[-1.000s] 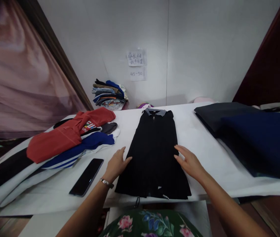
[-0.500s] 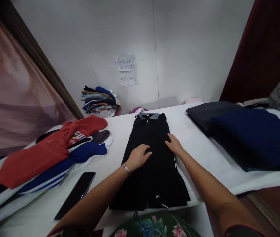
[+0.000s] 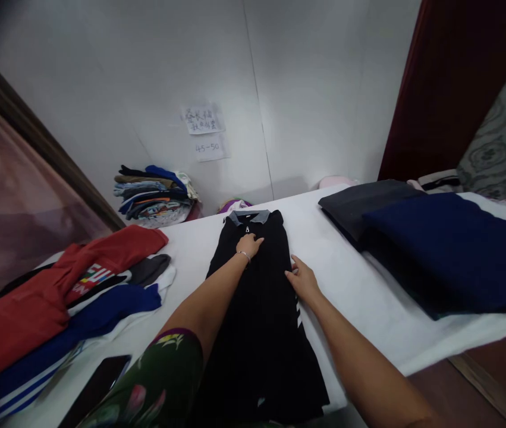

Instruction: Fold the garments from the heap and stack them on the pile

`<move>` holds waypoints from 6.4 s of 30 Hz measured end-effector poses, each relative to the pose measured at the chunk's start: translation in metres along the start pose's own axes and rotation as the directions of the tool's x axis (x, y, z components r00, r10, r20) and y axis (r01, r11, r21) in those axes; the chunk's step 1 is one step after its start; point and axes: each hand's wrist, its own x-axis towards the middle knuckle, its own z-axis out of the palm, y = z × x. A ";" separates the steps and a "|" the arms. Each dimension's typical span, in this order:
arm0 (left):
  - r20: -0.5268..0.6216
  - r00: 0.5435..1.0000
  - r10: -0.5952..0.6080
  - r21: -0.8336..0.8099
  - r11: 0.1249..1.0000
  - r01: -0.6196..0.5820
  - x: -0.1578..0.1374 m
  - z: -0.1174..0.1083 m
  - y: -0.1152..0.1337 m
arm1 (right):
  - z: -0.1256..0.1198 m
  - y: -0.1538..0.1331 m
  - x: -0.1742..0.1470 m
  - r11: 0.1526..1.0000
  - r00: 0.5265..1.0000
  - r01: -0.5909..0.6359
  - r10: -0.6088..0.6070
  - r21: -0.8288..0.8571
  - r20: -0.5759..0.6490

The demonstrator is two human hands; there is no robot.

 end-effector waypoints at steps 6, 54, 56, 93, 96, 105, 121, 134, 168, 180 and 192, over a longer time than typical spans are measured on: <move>0.053 0.994 -0.095 -0.006 0.995 0.095 0.028 0.012 0.004 | -0.002 -0.007 0.000 0.995 0.995 0.097 -0.097 0.016 0.005; 0.227 0.941 0.250 0.159 0.944 -0.289 0.064 0.059 0.022 | -0.013 -0.034 -0.020 0.810 0.911 0.163 0.095 -0.563 0.401; 0.280 0.936 0.213 0.141 0.955 -0.260 0.068 0.060 0.020 | -0.013 -0.035 -0.021 0.808 0.905 0.176 0.092 -0.563 0.415; 0.064 0.972 0.226 -0.024 0.974 -0.225 -0.290 -0.020 -0.068 | -0.008 -0.067 -0.110 0.801 0.847 0.484 -0.329 -0.352 0.417; 0.130 0.981 0.142 -0.308 0.947 -0.096 -0.276 -0.024 -0.073 | -0.008 -0.068 -0.133 0.792 0.825 0.506 -0.330 -0.342 0.458; 0.197 0.973 -0.122 -0.902 0.366 0.228 -0.254 -0.073 -0.090 | 0.001 -0.078 -0.164 0.703 0.777 0.575 -0.308 -0.419 0.549; 0.105 0.993 -0.049 -0.863 0.492 0.116 -0.264 -0.073 -0.085 | 0.019 -0.103 -0.141 0.821 0.816 0.460 -0.241 -0.338 0.525; 0.054 0.954 0.296 -0.390 0.885 -0.253 -0.282 -0.014 -0.063 | 0.027 -0.090 -0.155 0.811 0.676 0.539 -0.253 -0.230 0.692; 0.182 0.873 0.453 -0.063 0.891 -0.449 -0.247 0.006 -0.101 | 0.056 -0.021 0.233 0.991 0.987 -0.136 0.136 0.007 -0.089; 0.285 0.859 0.426 -0.136 0.905 -0.404 -0.243 0.000 -0.097 | 0.077 -0.010 0.250 0.992 0.998 -0.053 0.049 -0.110 -0.034; 0.061 0.965 0.254 -0.251 0.940 -0.232 -0.207 -0.033 -0.106 | 0.057 -0.009 0.206 0.858 0.975 0.219 -0.213 -0.465 0.066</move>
